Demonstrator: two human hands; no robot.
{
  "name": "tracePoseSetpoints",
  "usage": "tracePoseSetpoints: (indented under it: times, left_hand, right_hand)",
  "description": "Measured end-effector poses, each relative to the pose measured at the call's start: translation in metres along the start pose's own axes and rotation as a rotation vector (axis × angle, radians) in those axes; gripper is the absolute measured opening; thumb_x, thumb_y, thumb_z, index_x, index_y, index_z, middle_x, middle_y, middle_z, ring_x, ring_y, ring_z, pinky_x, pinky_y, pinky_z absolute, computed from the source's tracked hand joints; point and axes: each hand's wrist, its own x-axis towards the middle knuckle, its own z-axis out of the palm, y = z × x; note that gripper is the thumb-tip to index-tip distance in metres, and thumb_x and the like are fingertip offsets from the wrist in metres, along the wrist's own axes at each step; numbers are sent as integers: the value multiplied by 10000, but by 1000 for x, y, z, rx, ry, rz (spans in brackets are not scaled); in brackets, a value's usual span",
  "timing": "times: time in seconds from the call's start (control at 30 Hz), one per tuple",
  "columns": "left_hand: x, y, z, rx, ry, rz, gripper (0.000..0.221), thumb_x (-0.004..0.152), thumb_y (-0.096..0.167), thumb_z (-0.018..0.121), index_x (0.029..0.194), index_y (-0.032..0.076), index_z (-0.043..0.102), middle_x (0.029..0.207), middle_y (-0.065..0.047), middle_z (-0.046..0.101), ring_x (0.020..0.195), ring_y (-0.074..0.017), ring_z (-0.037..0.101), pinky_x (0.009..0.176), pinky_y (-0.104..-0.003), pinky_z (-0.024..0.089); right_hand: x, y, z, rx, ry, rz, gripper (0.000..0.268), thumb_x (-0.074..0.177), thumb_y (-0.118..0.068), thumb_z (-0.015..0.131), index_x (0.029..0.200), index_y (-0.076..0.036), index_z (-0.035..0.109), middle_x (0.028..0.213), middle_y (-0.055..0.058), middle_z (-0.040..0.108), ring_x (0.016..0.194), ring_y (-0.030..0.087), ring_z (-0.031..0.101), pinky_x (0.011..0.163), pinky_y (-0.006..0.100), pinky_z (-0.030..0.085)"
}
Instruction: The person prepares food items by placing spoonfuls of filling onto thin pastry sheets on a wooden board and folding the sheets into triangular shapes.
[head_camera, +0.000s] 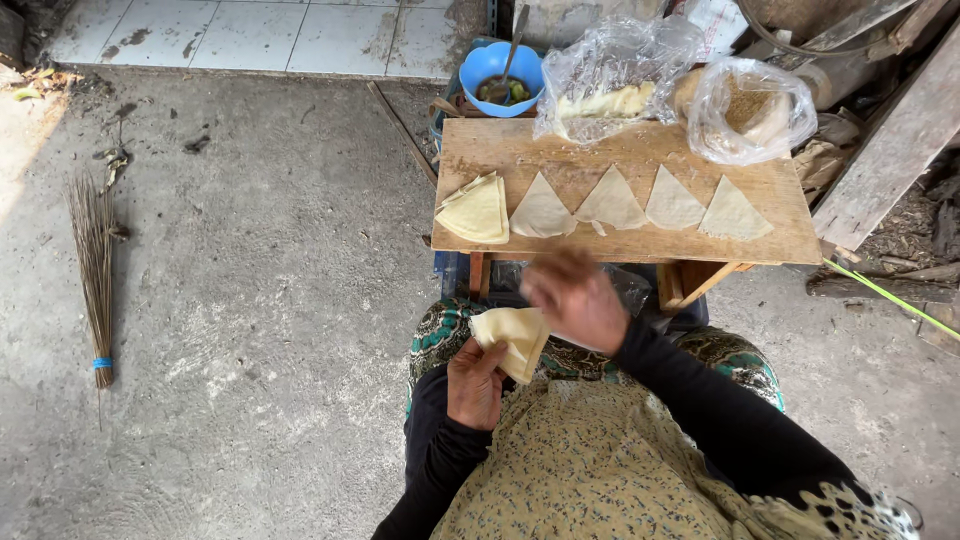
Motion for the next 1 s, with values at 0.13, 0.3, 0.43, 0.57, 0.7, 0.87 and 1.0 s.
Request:
tracePoseSetpoints:
  times: [0.13, 0.3, 0.43, 0.57, 0.7, 0.87, 1.0]
  left_hand:
    - [-6, 2, 16, 10, -50, 62, 288, 927, 36, 707, 1211, -9, 691, 1084, -74, 759, 940, -151, 732, 827, -327, 618]
    - [-11, 2, 25, 92, -116, 116, 316, 912, -17, 743, 1224, 3, 703, 1063, -71, 763, 913, -132, 727, 783, -307, 607]
    - [-12, 4, 24, 141, -88, 107, 317, 888, -53, 760, 1194, 10, 708, 1043, -60, 774, 899, -118, 727, 781, -293, 602]
    - [-11, 1, 24, 152, -91, 140, 315, 897, -22, 755, 1206, 33, 722, 1040, -44, 769, 889, -103, 719, 755, -288, 602]
    - [-9, -4, 21, 240, -97, 182, 302, 908, -13, 760, 1203, 36, 720, 1058, -38, 764, 931, -99, 718, 808, -296, 615]
    - [-3, 8, 10, 59, -32, 85, 223, 924, 1, 737, 1146, -7, 716, 1074, -105, 783, 956, -187, 746, 836, -376, 638]
    - [2, 30, 19, -54, 58, 103, 272, 900, -9, 740, 1168, 8, 697, 1129, -104, 753, 1015, -202, 724, 889, -374, 614]
  right_hand:
    - [-27, -53, -8, 189, -143, 64, 297, 903, -332, 743, 931, -50, 655, 885, 100, 668, 789, 262, 679, 709, 415, 558]
    - [-33, -49, -1, 388, -120, 127, 188, 957, -218, 708, 965, -47, 630, 943, 76, 652, 767, 191, 681, 672, 336, 577]
    - [-32, -32, -11, 668, -213, 384, 108, 971, -153, 703, 968, -50, 671, 878, 63, 718, 724, 171, 683, 634, 310, 550]
    - [-30, -32, -6, 574, -198, 298, 183, 932, -224, 709, 981, -55, 662, 889, 67, 726, 748, 160, 692, 657, 297, 566]
    - [-28, -43, 11, 431, -58, 117, 171, 939, -231, 728, 937, -68, 675, 912, 73, 713, 778, 156, 693, 691, 296, 597]
    - [-20, 10, -22, 920, -136, 552, 81, 973, -134, 693, 1006, -61, 705, 956, 71, 760, 821, 133, 741, 753, 299, 652]
    - [12, 75, -61, 608, 38, 612, 47, 1001, -86, 706, 1031, -50, 708, 918, 85, 754, 733, 136, 694, 661, 279, 615]
